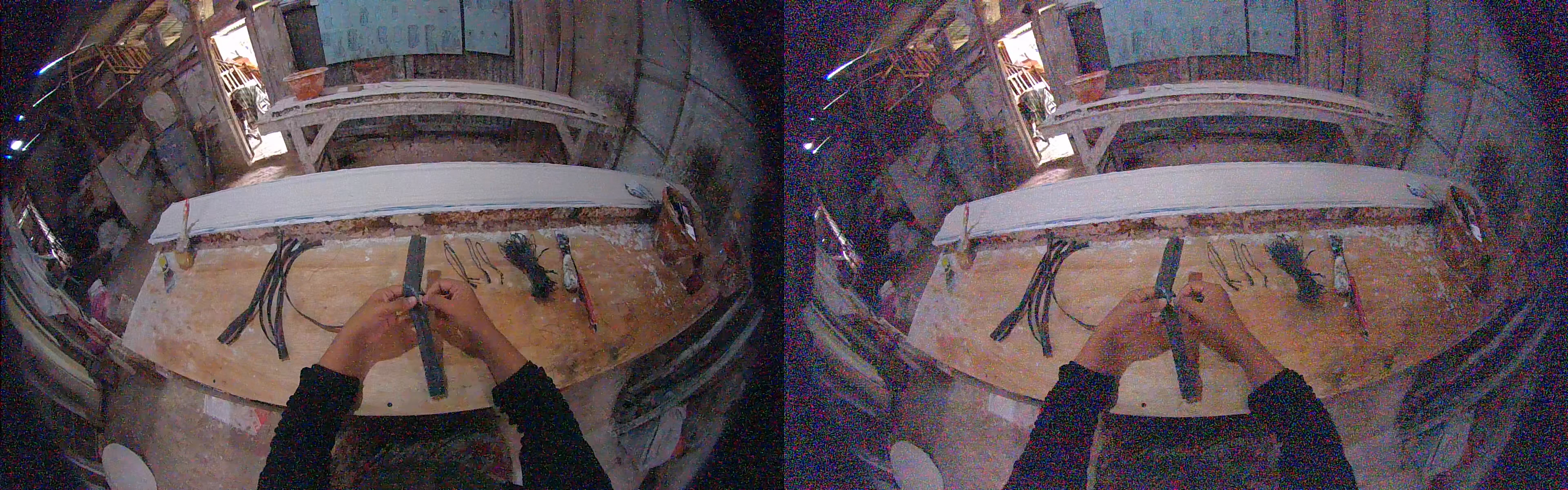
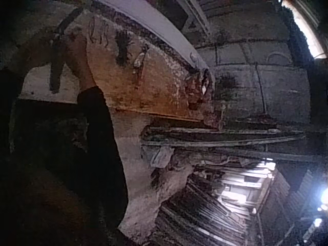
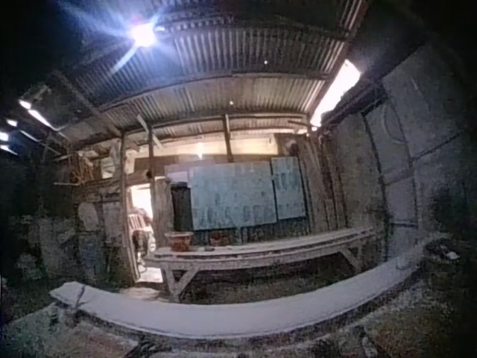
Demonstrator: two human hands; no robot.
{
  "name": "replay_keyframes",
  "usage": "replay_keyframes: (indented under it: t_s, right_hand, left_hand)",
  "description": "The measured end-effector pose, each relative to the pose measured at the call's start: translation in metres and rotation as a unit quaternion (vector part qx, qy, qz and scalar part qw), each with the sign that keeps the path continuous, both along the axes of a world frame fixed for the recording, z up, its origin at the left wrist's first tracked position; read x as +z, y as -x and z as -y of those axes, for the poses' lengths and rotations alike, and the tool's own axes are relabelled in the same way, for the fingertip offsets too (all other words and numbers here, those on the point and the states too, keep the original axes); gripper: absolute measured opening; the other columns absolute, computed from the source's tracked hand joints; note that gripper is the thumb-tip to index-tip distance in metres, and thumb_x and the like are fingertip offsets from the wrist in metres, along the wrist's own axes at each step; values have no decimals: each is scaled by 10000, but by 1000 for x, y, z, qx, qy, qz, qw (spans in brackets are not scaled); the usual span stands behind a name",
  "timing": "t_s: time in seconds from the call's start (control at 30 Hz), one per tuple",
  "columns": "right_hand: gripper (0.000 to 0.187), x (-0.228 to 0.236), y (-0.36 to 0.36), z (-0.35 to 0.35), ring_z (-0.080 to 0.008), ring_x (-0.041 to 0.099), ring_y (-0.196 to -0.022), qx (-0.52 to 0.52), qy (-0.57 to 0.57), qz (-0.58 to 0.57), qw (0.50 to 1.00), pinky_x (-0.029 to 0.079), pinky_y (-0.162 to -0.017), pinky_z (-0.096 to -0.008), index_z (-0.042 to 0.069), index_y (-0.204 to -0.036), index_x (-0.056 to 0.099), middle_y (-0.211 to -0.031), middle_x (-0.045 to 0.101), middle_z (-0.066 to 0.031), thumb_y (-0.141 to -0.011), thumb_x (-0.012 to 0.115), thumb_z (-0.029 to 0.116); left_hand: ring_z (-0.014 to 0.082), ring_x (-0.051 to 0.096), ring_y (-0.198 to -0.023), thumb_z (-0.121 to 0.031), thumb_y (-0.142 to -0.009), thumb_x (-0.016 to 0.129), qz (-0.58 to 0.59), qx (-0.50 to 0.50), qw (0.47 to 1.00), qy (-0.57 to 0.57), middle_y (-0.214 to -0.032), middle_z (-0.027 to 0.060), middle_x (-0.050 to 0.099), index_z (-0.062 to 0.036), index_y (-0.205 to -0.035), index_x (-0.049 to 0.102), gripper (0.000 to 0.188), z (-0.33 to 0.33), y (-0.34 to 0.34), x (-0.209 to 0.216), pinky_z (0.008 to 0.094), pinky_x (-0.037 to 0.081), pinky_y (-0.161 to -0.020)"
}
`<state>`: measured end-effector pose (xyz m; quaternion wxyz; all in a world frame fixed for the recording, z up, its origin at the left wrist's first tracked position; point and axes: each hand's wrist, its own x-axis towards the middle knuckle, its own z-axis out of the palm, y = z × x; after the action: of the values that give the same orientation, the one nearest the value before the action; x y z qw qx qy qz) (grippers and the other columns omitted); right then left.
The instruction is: The person ties black cords into knots at a wooden workbench. They repeatedly pick up cords, form loops, and tighten knots, placing finished pieces on the table.
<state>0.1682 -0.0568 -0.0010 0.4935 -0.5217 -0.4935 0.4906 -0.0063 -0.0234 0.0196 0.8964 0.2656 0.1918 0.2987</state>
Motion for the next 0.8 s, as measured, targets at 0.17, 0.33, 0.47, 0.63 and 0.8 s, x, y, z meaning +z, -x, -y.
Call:
replay_keyframes:
  t_s: [0.17, 0.33, 0.47, 0.63, 0.8]
  right_hand:
    - [131, 2, -2, -3, -104, 528, -639, 38, -38, 7, 999, 429, -577, -269, 51, -800, 622, -714, 562, 10, -860, 665, 159]
    - [72, -1, -5, -3, -52, 503, -621, 33, 14, 24, 999, 384, -531, -230, 78, -839, 648, -730, 571, 41, -839, 701, 125]
    - [70, 14, 0, 6, -59, 506, -610, 37, 55, -54, 996, 387, -525, -228, 72, -848, 647, -731, 570, 40, -849, 691, 126]
    - [158, 4, 1, 3, -87, 514, -583, 10, 48, -42, 998, 422, -517, -252, 58, -837, 611, -676, 557, -1, -903, 629, 201]
    - [179, -7, 1, -2, -110, 534, -578, -15, -23, 42, 999, 434, -514, -286, 38, -806, 621, -658, 574, -16, -906, 606, 186]
  left_hand:
    - [224, 648, -803, -84, -886, 632, 18, 3, 1000, -20, -860, 64, 653, -37, -1016, 610, 140, -8, -3, -12, 411, 548, -724]
    - [224, 648, -800, -87, -882, 642, 0, 8, 1000, -23, -869, 51, 656, -44, -1011, 621, 138, -3, -4, -1, 413, 549, -730]
    - [232, 651, -798, -98, -878, 651, 4, 15, 1000, -21, -882, 45, 656, -48, -1010, 623, 143, 0, -2, 4, 404, 549, -723]
    - [234, 649, -789, -125, -869, 672, 7, -2, 999, -39, -887, 48, 659, -60, -1007, 623, 161, -6, -3, -6, 411, 523, -731]
    - [289, 659, -883, -153, -857, 687, -19, 1, 999, -39, -953, 83, 669, -61, -1025, 594, 213, -4, 1, -2, 514, 524, -813]
